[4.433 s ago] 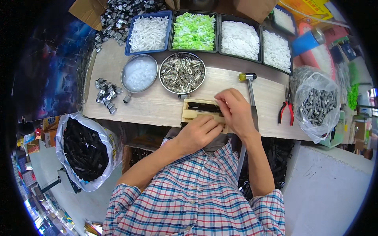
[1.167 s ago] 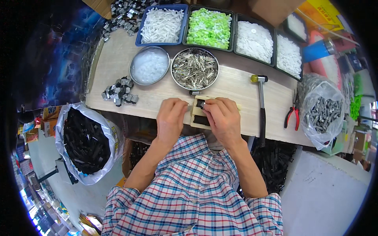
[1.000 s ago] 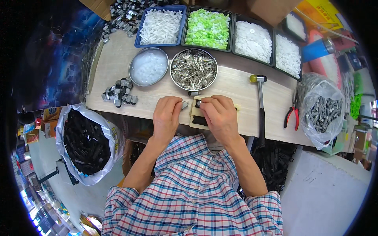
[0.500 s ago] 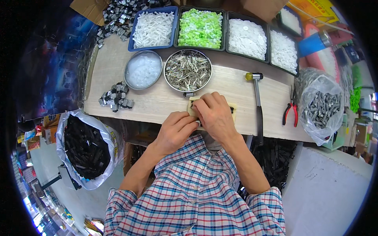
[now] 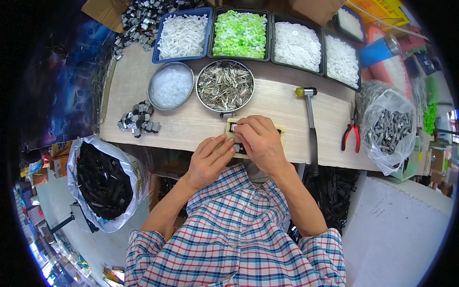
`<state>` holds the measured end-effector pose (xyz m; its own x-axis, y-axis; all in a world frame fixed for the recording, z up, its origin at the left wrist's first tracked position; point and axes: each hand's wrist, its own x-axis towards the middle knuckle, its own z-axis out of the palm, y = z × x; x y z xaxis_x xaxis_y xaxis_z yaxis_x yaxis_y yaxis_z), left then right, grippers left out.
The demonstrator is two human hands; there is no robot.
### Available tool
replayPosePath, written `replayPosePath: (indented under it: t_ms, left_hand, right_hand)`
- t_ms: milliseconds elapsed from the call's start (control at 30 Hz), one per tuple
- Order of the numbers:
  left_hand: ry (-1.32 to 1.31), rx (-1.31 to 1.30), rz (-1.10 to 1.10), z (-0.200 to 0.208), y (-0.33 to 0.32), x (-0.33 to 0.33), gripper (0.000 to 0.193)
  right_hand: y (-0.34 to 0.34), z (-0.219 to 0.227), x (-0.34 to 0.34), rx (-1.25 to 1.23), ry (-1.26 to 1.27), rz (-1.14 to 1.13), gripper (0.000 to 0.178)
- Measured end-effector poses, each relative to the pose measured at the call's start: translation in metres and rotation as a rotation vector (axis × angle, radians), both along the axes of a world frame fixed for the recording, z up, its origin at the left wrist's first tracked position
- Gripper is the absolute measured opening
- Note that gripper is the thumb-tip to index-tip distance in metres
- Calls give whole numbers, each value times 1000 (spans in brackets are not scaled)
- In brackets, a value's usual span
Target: Assemble small plastic and metal parts into a black casing using a yellow jig, pliers, and a hammer.
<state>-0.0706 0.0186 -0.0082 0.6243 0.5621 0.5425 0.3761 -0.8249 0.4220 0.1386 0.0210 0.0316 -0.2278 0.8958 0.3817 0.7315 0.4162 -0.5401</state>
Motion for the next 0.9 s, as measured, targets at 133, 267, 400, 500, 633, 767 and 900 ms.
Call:
replayPosePath:
  t_ms: [133,267,400,500,633,767,900]
  left_hand:
    - [56,-30,-2,-5,-5,-2,39]
    - [66,-42,-1,-8,-6,-3,42]
    - [-1,-28,7,5,2,3,37]
    - [-241,-45,166,19,16,13,30]
    - [-353,-125,284,28,45,21,26]
    - [-367,-148,298,26,67,30,26]
    - [-314,-127,286,25,84,42,25]
  right_hand:
    - [-3,-7,-1,41,39,-42,21]
    - [-7,0,-3,88,-141,-41,25]
    - [-7,-1,0,61,-220,-16,31]
    - [-4,-5,2,56,-171,-2,34]
    - [-8,2,-2,41,-200,-15,36]
    - [-11,12,-5,30,-334,2,37]
    - [-9,11,-3,21,-313,13,39]
